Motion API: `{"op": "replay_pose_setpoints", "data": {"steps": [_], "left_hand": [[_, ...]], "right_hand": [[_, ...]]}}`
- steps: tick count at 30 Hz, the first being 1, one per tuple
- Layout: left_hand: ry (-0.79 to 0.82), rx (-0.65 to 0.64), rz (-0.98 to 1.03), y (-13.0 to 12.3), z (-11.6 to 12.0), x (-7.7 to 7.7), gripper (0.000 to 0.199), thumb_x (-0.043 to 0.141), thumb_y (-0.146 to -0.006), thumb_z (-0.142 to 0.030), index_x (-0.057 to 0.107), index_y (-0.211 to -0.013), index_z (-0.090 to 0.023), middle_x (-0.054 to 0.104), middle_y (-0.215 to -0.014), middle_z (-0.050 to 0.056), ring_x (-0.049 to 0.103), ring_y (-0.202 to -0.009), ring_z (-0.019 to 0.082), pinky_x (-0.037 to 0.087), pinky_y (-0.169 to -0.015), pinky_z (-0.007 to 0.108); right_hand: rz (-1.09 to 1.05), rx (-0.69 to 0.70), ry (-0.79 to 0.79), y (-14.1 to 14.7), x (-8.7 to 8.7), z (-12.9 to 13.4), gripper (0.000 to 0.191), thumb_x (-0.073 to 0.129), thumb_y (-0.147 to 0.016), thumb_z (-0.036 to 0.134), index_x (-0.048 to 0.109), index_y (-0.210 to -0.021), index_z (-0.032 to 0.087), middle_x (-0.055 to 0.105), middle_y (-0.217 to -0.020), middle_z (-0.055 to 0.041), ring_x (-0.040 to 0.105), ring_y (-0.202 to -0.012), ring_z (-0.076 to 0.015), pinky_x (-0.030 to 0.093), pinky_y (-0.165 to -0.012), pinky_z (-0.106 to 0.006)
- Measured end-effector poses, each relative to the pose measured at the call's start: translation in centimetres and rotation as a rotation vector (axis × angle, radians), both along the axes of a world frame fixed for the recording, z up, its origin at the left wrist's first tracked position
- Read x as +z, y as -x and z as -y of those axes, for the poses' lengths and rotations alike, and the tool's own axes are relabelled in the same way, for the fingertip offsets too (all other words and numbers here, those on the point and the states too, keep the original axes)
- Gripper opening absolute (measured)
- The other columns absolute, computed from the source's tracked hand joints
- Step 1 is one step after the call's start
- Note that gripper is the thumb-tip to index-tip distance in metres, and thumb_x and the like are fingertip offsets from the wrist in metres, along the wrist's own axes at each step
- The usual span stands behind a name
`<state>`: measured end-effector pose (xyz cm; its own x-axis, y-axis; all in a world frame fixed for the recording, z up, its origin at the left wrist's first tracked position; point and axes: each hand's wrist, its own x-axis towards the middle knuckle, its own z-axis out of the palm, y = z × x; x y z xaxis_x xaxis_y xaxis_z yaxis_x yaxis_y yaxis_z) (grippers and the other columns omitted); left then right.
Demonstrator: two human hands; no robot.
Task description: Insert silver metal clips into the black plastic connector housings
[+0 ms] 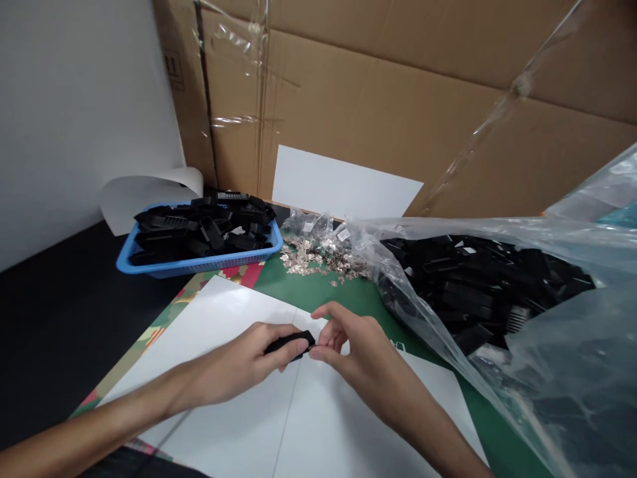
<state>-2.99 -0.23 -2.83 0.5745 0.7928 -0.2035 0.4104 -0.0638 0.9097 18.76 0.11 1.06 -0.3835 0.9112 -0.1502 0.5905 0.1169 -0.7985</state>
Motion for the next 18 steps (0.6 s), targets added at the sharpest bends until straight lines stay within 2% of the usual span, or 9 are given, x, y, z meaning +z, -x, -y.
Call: {"op": "replay_pose_setpoints", "data": {"steps": [4,8,14,18], "left_hand": [[0.002,-0.042,-0.027,0.0,0.2,0.6,0.047,0.038,-0.106,-0.06,0.061,-0.094,-0.021,0.047,-0.074,-0.005,0.046,-0.069,0.013,0.036,-0.067,0.027],[0.05,-0.049,-0.055,0.0,0.3,1.0,0.048,0.039,-0.105,-0.062,0.064,-0.094,-0.022,0.048,-0.074,-0.004,0.047,-0.07,0.014,0.037,-0.069,0.028],[-0.032,-0.047,-0.028,-0.3,0.7,0.9,0.044,0.044,-0.105,-0.056,0.072,-0.107,-0.021,0.066,-0.087,0.002,0.058,-0.079,0.019,0.043,-0.073,0.029],[-0.073,-0.049,-0.028,-0.4,0.9,0.9,0.04,0.046,-0.105,-0.052,0.072,-0.106,-0.021,0.067,-0.088,0.003,0.059,-0.079,0.02,0.044,-0.074,0.03]], "right_hand": [[0.023,0.042,0.047,-0.4,0.7,0.2,0.037,0.073,-0.088,0.009,0.062,-0.12,0.025,0.071,-0.086,0.0047,0.064,-0.082,-0.0156,0.048,-0.079,-0.028],[0.092,0.074,0.062,-0.9,1.1,0.8,0.041,0.068,-0.092,0.014,0.056,-0.128,0.031,0.071,-0.093,0.0054,0.062,-0.096,-0.018,0.045,-0.087,-0.03],[0.111,0.088,0.086,-0.9,1.1,0.9,0.047,0.064,-0.09,0.011,0.049,-0.129,0.031,0.069,-0.091,0.0067,0.061,-0.094,-0.0163,0.045,-0.082,-0.027],[0.099,0.081,0.097,-0.7,0.8,0.6,0.047,0.065,-0.086,0.007,0.05,-0.126,0.028,0.068,-0.086,0.0071,0.061,-0.087,-0.0149,0.046,-0.078,-0.025]]}}
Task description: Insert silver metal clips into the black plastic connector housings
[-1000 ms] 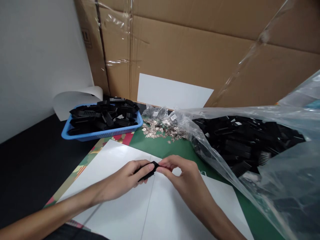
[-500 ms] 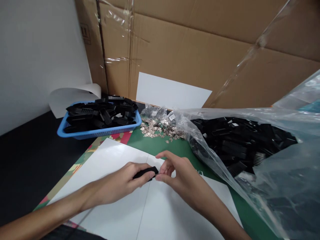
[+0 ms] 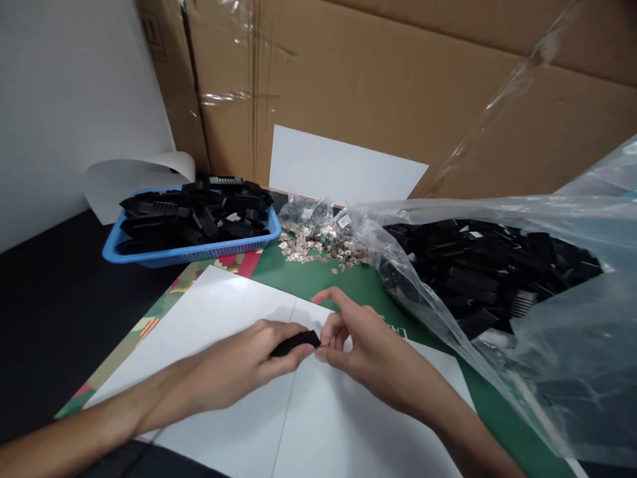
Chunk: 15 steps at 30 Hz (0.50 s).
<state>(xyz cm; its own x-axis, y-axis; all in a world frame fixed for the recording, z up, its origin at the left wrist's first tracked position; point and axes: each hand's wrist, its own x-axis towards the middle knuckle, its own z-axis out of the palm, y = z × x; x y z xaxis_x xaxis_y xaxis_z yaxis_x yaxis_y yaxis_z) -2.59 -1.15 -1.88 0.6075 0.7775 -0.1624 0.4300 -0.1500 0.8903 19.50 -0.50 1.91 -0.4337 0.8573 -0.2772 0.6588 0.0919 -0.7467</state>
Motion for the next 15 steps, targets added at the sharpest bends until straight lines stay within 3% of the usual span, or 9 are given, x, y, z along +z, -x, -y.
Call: {"op": "replay_pose_setpoints", "data": {"steps": [3,8,12,15], "left_hand": [[0.036,-0.012,-0.001,0.1,-0.1,0.1,0.04,0.045,-0.105,-0.052,0.069,-0.099,-0.02,0.058,-0.08,-0.001,0.051,-0.073,0.017,0.04,-0.069,0.028],[0.142,-0.009,-0.041,0.6,-0.4,0.2,0.046,0.042,-0.105,-0.059,0.064,-0.092,-0.02,0.044,-0.074,-0.004,0.044,-0.071,0.014,0.033,-0.065,0.028],[0.156,0.057,-0.02,0.6,-0.7,-0.2,0.044,0.045,-0.105,-0.059,0.064,-0.095,-0.021,0.042,-0.073,-0.005,0.041,-0.069,0.013,0.034,-0.064,0.027],[0.288,0.143,0.051,0.1,-0.8,-0.9,0.048,0.047,-0.102,-0.064,0.065,-0.099,-0.02,0.039,-0.071,-0.005,0.038,-0.066,0.012,0.033,-0.059,0.025]], "right_hand": [[-0.052,-0.02,0.019,-0.1,0.0,-0.1,0.044,0.067,-0.086,0.009,0.054,-0.124,0.026,0.069,-0.085,0.0065,0.063,-0.083,-0.0144,0.047,-0.074,-0.024],[-0.204,-0.033,0.042,-0.3,-0.3,0.2,0.015,0.071,-0.09,0.015,0.07,-0.102,0.023,0.07,-0.082,0.0042,0.065,-0.077,-0.0139,0.05,-0.073,-0.024],[-0.195,-0.127,-0.217,0.2,-1.6,1.0,0.011,0.07,-0.093,0.012,0.073,-0.093,0.022,0.074,-0.085,0.003,0.067,-0.078,-0.0146,0.049,-0.074,-0.026],[-0.136,-0.137,-0.499,0.8,-3.0,1.7,0.015,0.063,-0.096,0.008,0.073,-0.097,0.019,0.076,-0.092,-0.0014,0.066,-0.079,-0.0176,0.048,-0.076,-0.03]]}}
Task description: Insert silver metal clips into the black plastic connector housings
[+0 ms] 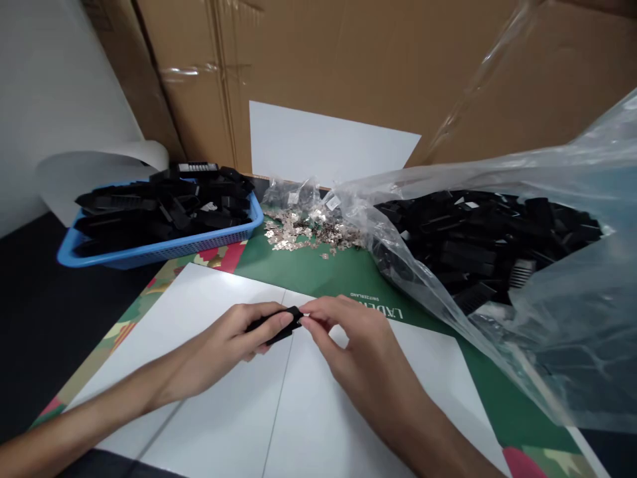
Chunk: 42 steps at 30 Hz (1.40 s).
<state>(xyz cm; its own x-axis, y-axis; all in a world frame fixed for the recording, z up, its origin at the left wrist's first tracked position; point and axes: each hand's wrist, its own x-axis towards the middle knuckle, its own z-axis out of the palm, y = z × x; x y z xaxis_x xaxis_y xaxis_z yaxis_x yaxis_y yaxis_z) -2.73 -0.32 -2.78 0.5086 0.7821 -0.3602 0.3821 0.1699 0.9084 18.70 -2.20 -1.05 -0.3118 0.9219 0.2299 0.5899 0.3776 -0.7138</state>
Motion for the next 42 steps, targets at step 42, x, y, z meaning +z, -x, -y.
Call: {"op": "replay_pose_setpoints", "data": {"steps": [42], "left_hand": [[-0.756,-0.119,-0.015,1.0,0.4,-0.9,0.027,0.063,-0.103,-0.033,0.06,-0.128,-0.027,0.07,-0.115,0.006,0.07,-0.101,0.02,0.056,-0.087,0.03]], "right_hand": [[-0.188,0.364,0.197,-2.7,-1.5,-1.9,0.021,0.064,-0.104,0.026,0.072,-0.123,0.027,0.074,-0.119,-0.0034,0.069,-0.107,-0.0177,0.055,-0.098,-0.032]]}}
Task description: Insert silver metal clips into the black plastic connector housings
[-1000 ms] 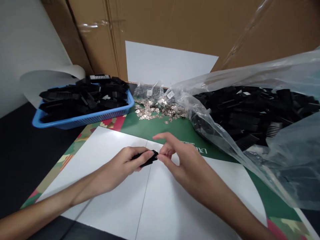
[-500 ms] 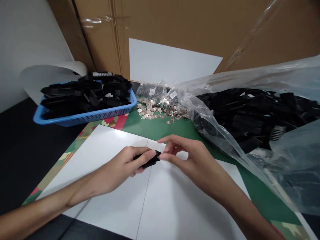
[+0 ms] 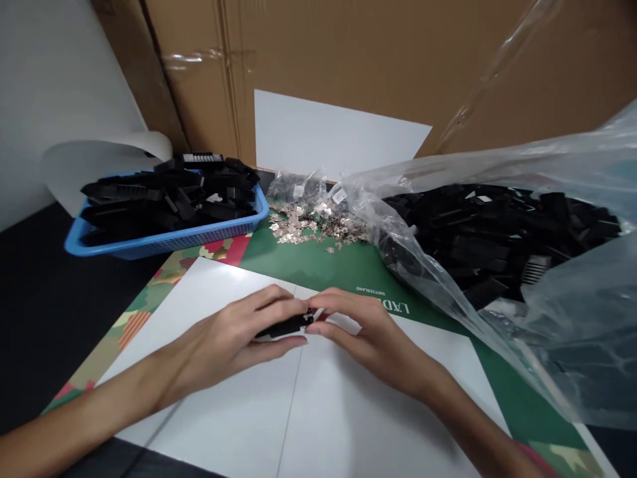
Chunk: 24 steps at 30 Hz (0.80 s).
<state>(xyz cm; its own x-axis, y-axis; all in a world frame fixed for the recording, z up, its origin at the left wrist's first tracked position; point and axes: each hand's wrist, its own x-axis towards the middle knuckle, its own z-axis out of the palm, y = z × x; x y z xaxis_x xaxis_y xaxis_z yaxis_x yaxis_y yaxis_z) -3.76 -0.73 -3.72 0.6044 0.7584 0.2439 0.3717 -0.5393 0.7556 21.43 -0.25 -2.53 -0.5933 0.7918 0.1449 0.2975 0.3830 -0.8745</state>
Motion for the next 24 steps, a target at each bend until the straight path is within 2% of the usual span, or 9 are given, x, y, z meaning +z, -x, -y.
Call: {"op": "replay_pose_setpoints", "data": {"steps": [3,6,11,15,21,24], "left_hand": [[-0.241,-0.057,-0.03,0.3,0.0,-0.3,0.033,0.056,-0.106,-0.025,0.061,-0.138,-0.028,0.07,-0.122,0.006,0.072,-0.108,0.018,0.057,-0.093,0.027],[-0.313,-0.069,-0.009,0.3,-0.1,-0.4,0.034,0.056,-0.106,-0.024,0.062,-0.14,-0.027,0.071,-0.122,0.006,0.073,-0.107,0.017,0.059,-0.096,0.026],[-0.325,-0.092,-0.11,0.1,-0.2,-0.4,0.029,0.049,-0.109,-0.026,0.069,-0.129,-0.024,0.072,-0.117,0.009,0.073,-0.1,0.018,0.06,-0.089,0.028],[-0.355,-0.123,-0.169,0.2,-0.4,-0.2,0.032,0.043,-0.111,-0.028,0.067,-0.131,-0.024,0.071,-0.112,0.008,0.073,-0.092,0.017,0.06,-0.082,0.028],[-0.301,-0.081,-0.048,0.1,-0.2,-0.1,0.027,0.045,-0.11,-0.025,0.068,-0.124,-0.021,0.07,-0.11,0.006,0.072,-0.093,0.015,0.059,-0.084,0.024],[-0.244,-0.072,0.049,0.0,0.0,-0.2,0.025,0.05,-0.109,-0.02,0.066,-0.127,-0.023,0.068,-0.114,0.005,0.07,-0.1,0.014,0.057,-0.088,0.022]], "right_hand": [[-0.026,-0.014,0.042,0.0,0.1,-0.1,0.021,0.068,-0.101,0.025,0.073,-0.121,0.027,0.074,-0.115,-0.0017,0.069,-0.1,-0.0156,0.056,-0.094,-0.029],[-0.063,0.003,0.053,0.1,0.1,-0.1,0.024,0.069,-0.101,0.024,0.073,-0.125,0.028,0.074,-0.116,-0.0009,0.069,-0.1,-0.0147,0.055,-0.093,-0.028],[-0.048,0.02,0.068,0.1,-0.3,0.0,0.024,0.068,-0.102,0.027,0.073,-0.125,0.028,0.074,-0.118,-0.0024,0.069,-0.101,-0.0157,0.054,-0.093,-0.03],[-0.084,0.016,0.047,0.3,-0.7,0.1,0.024,0.067,-0.102,0.024,0.073,-0.125,0.029,0.075,-0.115,-0.0014,0.069,-0.1,-0.0152,0.054,-0.092,-0.029],[-0.16,-0.007,0.041,0.5,-1.2,-0.2,0.025,0.068,-0.102,0.021,0.074,-0.124,0.031,0.075,-0.107,0.0012,0.067,-0.095,-0.0137,0.052,-0.086,-0.027],[-0.19,-0.007,0.023,0.6,-1.7,-0.2,0.026,0.068,-0.102,0.022,0.073,-0.125,0.032,0.074,-0.107,0.0011,0.067,-0.095,-0.0138,0.054,-0.085,-0.027]]}}
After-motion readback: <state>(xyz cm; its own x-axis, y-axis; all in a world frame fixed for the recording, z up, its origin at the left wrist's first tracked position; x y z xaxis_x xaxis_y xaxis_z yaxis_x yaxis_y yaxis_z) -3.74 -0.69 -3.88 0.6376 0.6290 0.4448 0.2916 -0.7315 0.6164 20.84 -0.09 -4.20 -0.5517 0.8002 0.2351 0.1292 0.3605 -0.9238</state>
